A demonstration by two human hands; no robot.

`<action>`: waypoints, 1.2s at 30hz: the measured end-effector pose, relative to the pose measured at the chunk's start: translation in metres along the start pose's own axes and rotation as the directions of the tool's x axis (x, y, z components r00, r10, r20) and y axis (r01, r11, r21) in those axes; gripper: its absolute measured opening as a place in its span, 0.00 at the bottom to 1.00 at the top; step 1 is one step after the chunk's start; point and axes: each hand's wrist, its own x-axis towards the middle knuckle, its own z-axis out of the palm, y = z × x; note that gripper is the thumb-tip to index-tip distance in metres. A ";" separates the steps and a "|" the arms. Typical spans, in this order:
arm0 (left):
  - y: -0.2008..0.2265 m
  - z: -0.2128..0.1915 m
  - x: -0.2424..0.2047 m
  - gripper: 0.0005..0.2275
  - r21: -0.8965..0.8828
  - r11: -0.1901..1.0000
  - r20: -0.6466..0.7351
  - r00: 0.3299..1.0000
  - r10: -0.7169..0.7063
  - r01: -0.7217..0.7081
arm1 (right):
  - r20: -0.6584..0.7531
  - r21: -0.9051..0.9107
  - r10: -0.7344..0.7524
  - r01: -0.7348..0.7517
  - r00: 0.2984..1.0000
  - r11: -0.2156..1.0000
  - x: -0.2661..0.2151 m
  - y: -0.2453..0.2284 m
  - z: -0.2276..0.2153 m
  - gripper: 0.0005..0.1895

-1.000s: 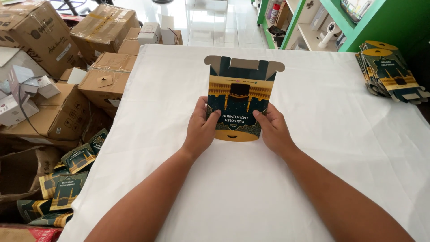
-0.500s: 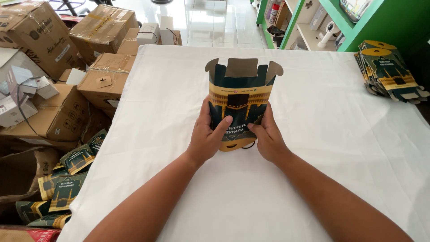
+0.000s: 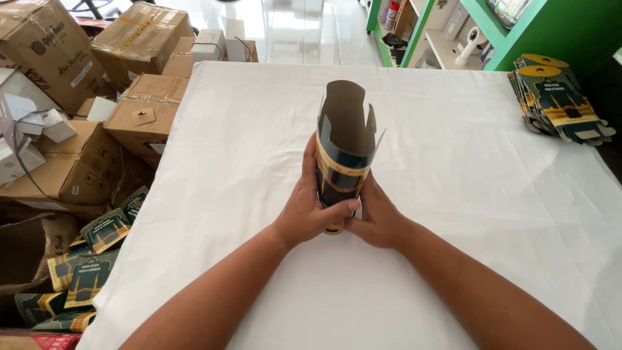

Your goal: Assembling small decorative cardboard boxes by folding and tucking flaps at a workshop table.

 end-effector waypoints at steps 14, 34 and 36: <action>0.007 0.008 0.000 0.47 0.019 0.996 -0.245 0.966 -0.078 0.085 | -0.369 -0.304 -0.393 0.290 0.842 0.907 0.005 -0.010 -0.021 0.46; 0.021 -0.016 0.004 0.15 0.775 0.446 0.022 0.726 0.688 -0.447 | -0.184 -0.872 -0.781 0.268 0.596 0.410 0.021 -0.047 -0.040 0.28; 0.034 -0.015 0.010 0.14 0.790 0.425 0.020 0.711 0.703 -0.442 | -0.180 -0.879 -0.788 0.263 0.589 0.398 0.020 -0.049 -0.038 0.23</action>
